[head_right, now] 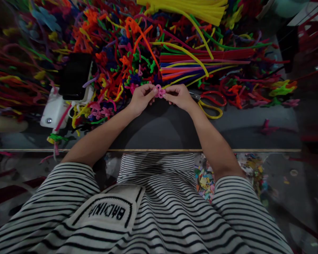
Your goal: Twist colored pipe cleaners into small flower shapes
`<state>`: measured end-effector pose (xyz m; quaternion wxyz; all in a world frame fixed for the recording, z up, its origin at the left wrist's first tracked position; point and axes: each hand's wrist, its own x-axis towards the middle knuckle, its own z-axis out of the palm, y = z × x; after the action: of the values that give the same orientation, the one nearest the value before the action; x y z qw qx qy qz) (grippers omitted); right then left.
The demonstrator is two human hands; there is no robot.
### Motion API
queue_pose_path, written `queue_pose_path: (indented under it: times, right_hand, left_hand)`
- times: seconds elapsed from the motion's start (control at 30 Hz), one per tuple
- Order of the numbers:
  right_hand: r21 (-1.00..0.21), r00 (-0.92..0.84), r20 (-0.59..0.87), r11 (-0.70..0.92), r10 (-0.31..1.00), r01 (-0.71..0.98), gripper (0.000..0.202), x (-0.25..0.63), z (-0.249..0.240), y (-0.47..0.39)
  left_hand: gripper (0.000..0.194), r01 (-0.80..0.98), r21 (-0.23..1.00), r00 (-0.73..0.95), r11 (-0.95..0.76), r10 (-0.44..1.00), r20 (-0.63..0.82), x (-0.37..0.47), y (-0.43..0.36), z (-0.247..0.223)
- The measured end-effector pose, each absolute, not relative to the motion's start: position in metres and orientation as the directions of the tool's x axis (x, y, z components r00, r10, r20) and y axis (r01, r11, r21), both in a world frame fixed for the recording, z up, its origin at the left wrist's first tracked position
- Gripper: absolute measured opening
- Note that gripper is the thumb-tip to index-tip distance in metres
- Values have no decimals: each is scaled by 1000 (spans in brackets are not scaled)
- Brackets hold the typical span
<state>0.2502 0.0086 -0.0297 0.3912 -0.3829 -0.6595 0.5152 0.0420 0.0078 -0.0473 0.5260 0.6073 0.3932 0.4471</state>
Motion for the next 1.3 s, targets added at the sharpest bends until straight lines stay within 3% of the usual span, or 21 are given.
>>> queue_pose_path:
  times: [0.53,1.3]
  right_hand:
    - [-985,-385,108,150,916,80,56,249,-24,8]
    - [-985,-358,114,152,927,78,55,248,-20,6]
  left_hand:
    - [54,10,986,279,-165,948,155,43,7,-46]
    - [47,-38,988,305,-148,940,153,43,6,-45]
